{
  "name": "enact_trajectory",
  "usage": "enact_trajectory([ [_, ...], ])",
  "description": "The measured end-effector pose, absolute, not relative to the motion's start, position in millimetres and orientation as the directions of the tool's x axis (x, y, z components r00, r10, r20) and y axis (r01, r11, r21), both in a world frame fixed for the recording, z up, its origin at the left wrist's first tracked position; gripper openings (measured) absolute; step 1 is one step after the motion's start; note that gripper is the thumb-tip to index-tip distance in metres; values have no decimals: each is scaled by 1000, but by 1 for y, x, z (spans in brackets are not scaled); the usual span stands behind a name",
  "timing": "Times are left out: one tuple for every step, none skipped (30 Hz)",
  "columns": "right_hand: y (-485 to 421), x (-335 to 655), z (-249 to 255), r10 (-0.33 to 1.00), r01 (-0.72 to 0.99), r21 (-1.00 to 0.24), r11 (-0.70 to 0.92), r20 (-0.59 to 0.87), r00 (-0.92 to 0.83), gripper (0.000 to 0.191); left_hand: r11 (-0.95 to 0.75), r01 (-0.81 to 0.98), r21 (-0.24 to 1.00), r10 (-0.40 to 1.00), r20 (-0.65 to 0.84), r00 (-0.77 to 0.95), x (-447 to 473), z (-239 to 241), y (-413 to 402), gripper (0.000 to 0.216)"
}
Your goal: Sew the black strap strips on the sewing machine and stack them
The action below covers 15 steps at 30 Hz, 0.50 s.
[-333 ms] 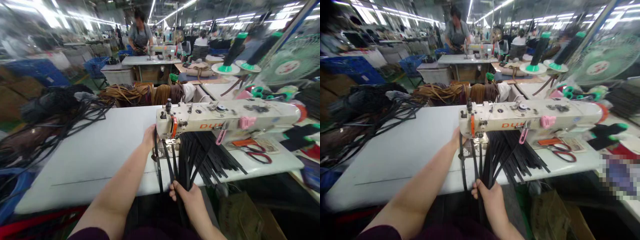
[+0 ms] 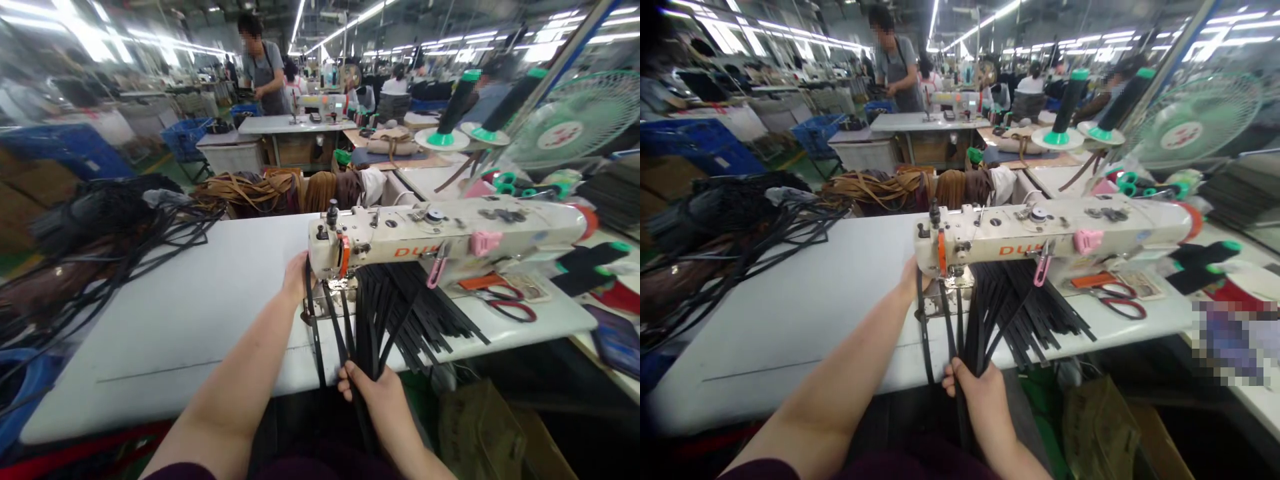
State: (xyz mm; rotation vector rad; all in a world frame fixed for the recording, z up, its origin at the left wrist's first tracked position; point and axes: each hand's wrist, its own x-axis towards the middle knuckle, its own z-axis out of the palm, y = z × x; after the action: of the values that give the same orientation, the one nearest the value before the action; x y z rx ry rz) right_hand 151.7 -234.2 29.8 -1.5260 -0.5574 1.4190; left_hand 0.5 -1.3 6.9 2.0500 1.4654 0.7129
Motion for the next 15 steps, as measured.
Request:
enact_trajectory([
  [-234, 151, 30, 834, -274, -853, -444, -505, 223, 33, -276, 693, 665, 959, 139, 248, 0, 7, -2, 38],
  [-235, 151, 29, 836, -286, -852, -438, -503, 219, 34, -271, 700, 661, 962, 157, 224, 0, 7, -3, 37],
  [-235, 150, 29, 839, -298, -852, -431, -500, 215, 34, -259, 702, 663, 965, 157, 208, -1, 6, -4, 36],
  [-235, 149, 29, 842, -312, -850, -425, -497, 209, 34, -247, 703, 667, 969, 157, 192, -1, 5, -5, 34],
  [-235, 149, 29, 843, -319, -850, -419, -494, 212, 33, -237, 701, 673, 971, 142, 191, -2, 3, -6, 33],
  [-235, 149, 28, 842, -326, -852, -409, -490, 224, 32, -219, 697, 683, 975, 133, 176, -4, 1, -6, 33],
  [-235, 149, 28, 842, -334, -854, -400, -486, 233, 31, -230, 691, 685, 972, 130, 195, -5, -1, -7, 35],
  [-236, 148, 27, 844, -340, -856, -391, -480, 240, 30, -243, 693, 679, 969, 142, 200, -7, -3, -9, 37],
  [-236, 148, 26, 844, -349, -856, -382, -477, 245, 29, -241, 700, 672, 970, 147, 193, -8, -5, -11, 38],
  [-236, 148, 25, 845, -361, -854, -374, -475, 246, 27, -235, 711, 662, 972, 141, 190, -10, -7, -14, 40],
  [-236, 147, 23, 844, -376, -849, -372, -478, 245, 27, -231, 727, 647, 973, 141, 184, -11, -10, -18, 41],
  [-236, 147, 21, 840, -397, -839, -371, -486, 241, 26, -251, 737, 628, 968, 137, 212, -13, -13, -24, 42],
  [-235, 147, 19, 838, -417, -828, -374, -495, 231, 26, -268, 741, 616, 963, 146, 227, -14, -17, -30, 44],
  [-234, 146, 17, 835, -433, -817, -382, -506, 218, 26, -291, 732, 616, 957, 171, 236, -15, -22, -37, 46],
  [-233, 146, 15, 832, -445, -806, -390, -516, 206, 24, -332, 714, 616, 943, 196, 269, -16, -27, -43, 47],
])
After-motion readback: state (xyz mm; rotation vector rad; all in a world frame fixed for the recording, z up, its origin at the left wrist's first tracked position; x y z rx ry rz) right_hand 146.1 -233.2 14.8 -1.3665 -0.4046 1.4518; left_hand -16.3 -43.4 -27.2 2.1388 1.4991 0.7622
